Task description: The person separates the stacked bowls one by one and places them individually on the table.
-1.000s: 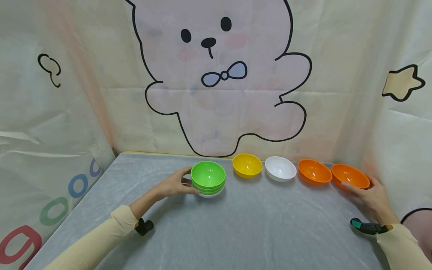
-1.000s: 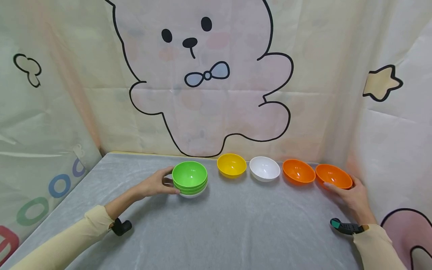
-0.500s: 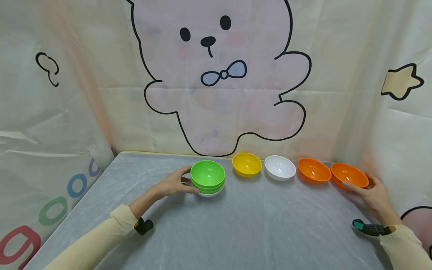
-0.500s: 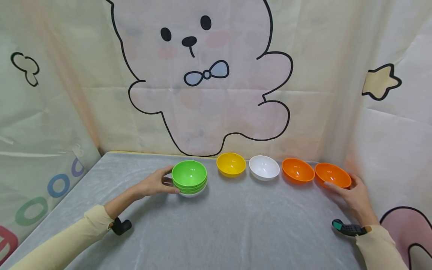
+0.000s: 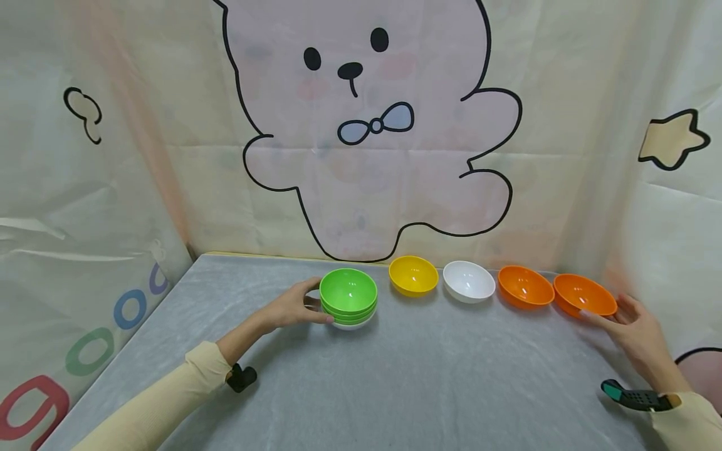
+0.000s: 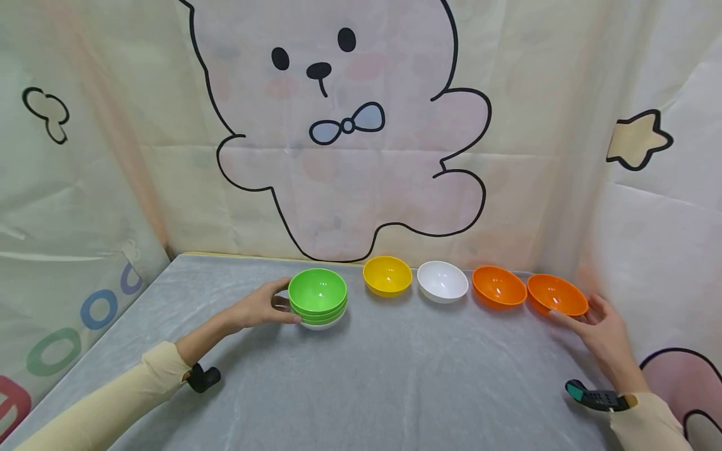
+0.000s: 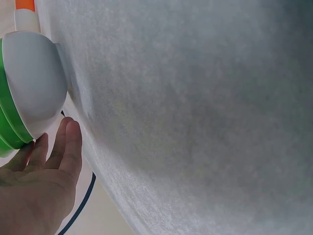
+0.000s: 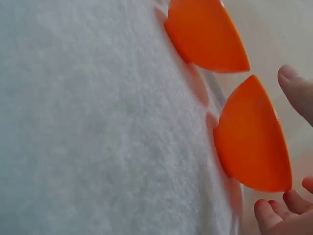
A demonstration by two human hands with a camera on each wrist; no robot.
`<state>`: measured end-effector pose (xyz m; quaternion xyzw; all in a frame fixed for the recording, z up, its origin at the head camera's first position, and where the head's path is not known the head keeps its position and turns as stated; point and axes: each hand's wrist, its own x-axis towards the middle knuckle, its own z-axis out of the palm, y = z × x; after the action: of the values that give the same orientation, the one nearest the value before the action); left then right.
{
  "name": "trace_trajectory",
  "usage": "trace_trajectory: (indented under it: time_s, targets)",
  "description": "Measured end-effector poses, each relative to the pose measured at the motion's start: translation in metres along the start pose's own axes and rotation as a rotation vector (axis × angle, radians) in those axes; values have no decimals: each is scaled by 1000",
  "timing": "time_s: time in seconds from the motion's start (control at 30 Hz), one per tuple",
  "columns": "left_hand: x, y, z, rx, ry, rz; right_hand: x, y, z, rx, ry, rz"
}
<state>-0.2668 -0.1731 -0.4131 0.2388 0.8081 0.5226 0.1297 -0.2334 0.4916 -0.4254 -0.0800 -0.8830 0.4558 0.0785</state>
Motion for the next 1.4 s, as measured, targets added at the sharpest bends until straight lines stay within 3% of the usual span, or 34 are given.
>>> trace_trajectory:
  time_s: [0.53, 0.73, 0.97, 1.2, 1.4]
  targets:
    - [0, -1, -1, -1, 1, -5, -17, -20, -1, 34, 25, 4]
    - [-1, -1, -1, -2, -3, 8, -22, -30, 5, -32, 93, 1]
    - [-1, -1, -1, -4, -4, 13, -27, -42, 10, -57, 102, -4]
    - [-1, -2, -1, -1, -1, 7, -32, -55, 17, -54, 73, -78]
    - [-1, -2, -2, 5, 0, 15, -32, -65, 27, 63, 25, -195]
